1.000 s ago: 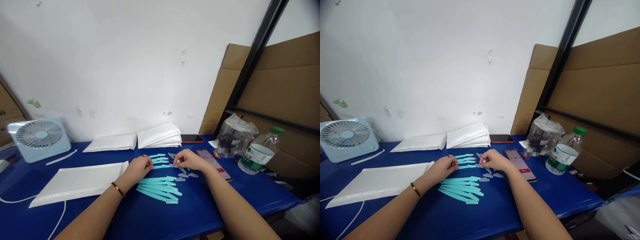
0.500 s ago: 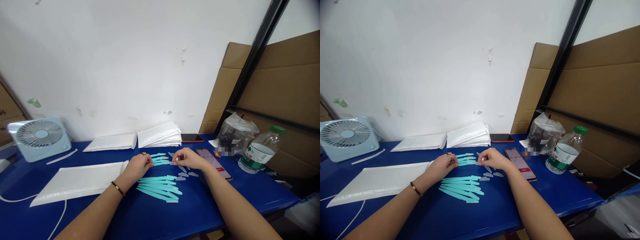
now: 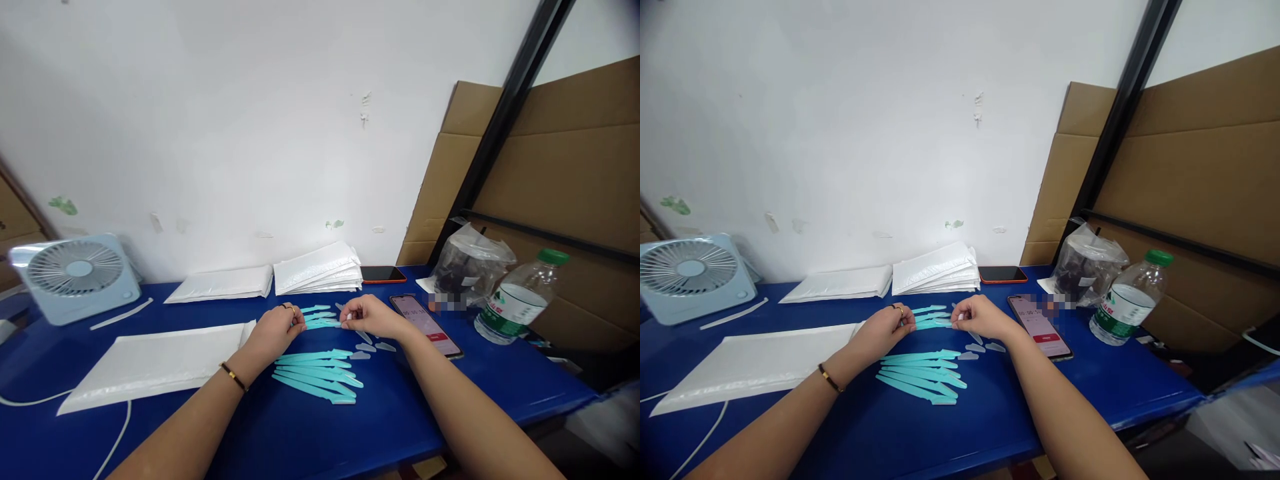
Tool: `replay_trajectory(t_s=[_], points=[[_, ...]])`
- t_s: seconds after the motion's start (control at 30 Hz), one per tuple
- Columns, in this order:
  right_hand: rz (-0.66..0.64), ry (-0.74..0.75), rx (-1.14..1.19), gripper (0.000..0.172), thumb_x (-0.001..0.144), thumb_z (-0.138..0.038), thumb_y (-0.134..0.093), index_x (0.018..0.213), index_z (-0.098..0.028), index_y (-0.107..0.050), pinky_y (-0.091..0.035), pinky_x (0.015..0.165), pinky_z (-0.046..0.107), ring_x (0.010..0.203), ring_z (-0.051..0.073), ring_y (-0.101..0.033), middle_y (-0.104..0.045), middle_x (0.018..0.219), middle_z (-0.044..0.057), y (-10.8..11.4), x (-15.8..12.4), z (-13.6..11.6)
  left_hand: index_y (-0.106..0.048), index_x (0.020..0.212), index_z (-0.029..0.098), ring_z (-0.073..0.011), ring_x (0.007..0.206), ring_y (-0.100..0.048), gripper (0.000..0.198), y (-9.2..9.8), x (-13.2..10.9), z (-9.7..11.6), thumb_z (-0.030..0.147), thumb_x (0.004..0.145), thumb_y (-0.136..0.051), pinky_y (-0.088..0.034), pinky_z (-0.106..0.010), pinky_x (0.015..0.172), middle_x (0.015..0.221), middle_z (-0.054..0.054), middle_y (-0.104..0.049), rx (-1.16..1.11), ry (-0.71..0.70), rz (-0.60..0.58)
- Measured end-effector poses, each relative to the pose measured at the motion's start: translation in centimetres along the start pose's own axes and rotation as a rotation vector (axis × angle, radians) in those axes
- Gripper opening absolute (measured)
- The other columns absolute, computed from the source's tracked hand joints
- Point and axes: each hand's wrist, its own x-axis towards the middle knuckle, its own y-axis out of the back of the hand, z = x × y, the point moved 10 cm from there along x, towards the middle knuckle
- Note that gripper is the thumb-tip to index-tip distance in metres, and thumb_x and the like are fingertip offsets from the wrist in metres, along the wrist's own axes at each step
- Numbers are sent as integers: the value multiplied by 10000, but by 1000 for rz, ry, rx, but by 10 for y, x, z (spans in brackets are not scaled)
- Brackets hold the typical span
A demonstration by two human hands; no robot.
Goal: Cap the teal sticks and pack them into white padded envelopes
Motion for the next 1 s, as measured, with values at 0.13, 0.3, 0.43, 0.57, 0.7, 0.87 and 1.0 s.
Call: replay_trajectory(t_s=[0.13,0.3,0.43,0.57,0.7,0.87,1.0], points=[[57,13,-38,188,721,-320,-611,801,-164,-683,-395,545,200,579,108,-533,-620,656,11,-3,5,-5,-590,774,209,-144,754,-545,90,-1,1,1,256,796,-517,-373,-235,646,825,-5,-595,32,-12,17],[157,-26,-221,154,722,-298,-599,784,-179,-673,-392,559,206,616,117,-554,-639,711,17,21,-5,-5,-596,914,211,-168,856,-541,163,0,0,1,279,780,-534,-394,-254,728,932,-25,-599,7,-33,61],[-19,-133,-319,119,645,-289,-654,674,-174,-646,-347,475,199,531,113,-534,-622,614,2,16,-17,8,-630,838,219,-139,744,-539,207,-20,-6,18,391,734,-579,-398,-225,648,852,-5,-606,-96,-137,-141],[-46,-130,-380,68,602,-197,-643,667,-180,-634,-343,468,191,529,113,-540,-633,629,-1,7,-16,15,-655,767,216,-117,663,-528,188,-32,-11,22,376,737,-561,-369,-205,577,768,5,-621,-94,-142,-265],[5,-81,-386,147,582,-112,-579,694,-179,-648,-357,499,183,566,115,-559,-640,645,0,4,-10,14,-649,755,218,-112,625,-520,208,-32,-10,16,390,752,-532,-341,-206,530,739,7,-622,-79,-96,-265],[5,-50,-316,219,634,-103,-521,749,-183,-689,-398,568,193,616,123,-586,-668,705,12,5,-8,11,-624,748,213,-117,630,-535,192,-32,-9,8,386,748,-541,-341,-210,530,734,11,-619,-49,-48,-248],[0,-58,-185,191,682,-164,-558,820,-189,-688,-424,595,199,663,131,-604,-673,743,13,4,-6,14,-612,733,207,-125,677,-546,134,-19,0,-6,318,761,-543,-357,-226,596,782,2,-610,74,-14,-89]])
